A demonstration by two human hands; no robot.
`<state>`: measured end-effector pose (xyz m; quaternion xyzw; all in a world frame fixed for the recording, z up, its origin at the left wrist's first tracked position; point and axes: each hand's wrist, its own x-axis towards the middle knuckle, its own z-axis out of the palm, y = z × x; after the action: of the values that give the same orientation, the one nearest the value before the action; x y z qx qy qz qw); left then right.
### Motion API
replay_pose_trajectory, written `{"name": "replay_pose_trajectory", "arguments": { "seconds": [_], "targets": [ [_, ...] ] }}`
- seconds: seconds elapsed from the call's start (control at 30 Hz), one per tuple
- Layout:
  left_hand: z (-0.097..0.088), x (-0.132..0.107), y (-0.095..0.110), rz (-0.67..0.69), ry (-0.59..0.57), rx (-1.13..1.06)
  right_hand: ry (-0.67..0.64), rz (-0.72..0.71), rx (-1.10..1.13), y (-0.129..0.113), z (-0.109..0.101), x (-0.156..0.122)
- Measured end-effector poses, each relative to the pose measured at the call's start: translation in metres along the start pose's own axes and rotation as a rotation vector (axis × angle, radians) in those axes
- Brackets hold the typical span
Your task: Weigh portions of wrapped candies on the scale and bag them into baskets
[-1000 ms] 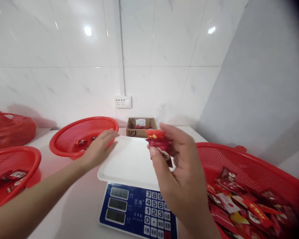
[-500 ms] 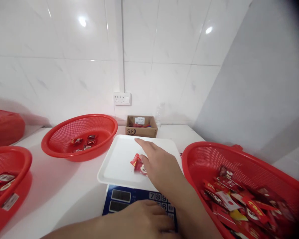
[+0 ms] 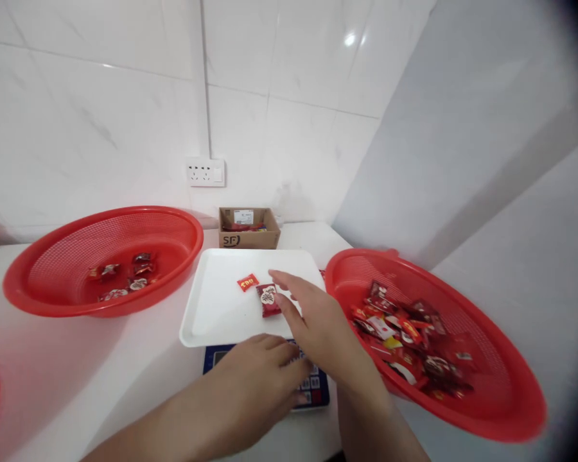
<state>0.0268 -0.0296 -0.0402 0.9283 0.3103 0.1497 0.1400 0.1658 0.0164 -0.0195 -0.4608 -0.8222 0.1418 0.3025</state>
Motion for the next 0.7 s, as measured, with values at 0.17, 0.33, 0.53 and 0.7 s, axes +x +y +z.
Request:
{"name": "replay_pose_trajectory", "arguments": {
  "seconds": [0.17, 0.33, 0.53, 0.7],
  "targets": [
    [-0.006, -0.005, -0.017, -0.078, -0.070, -0.008, -0.189, 0.026, -0.059, 0.011, 0.012, -0.012],
    [-0.002, -0.007, -0.031, -0.089, -0.007, 0.007, -0.079, 0.116, 0.005, 0.030, -0.010, -0.037],
    [-0.001, -0.008, -0.037, -0.012, 0.050, -0.007, -0.114, 0.389, -0.192, 0.079, -0.071, -0.066],
    [-0.001, -0.008, -0.043, -0.009, 0.129, -0.023, -0.526, 0.484, -0.166, 0.115, -0.091, -0.079]
  ]
}}
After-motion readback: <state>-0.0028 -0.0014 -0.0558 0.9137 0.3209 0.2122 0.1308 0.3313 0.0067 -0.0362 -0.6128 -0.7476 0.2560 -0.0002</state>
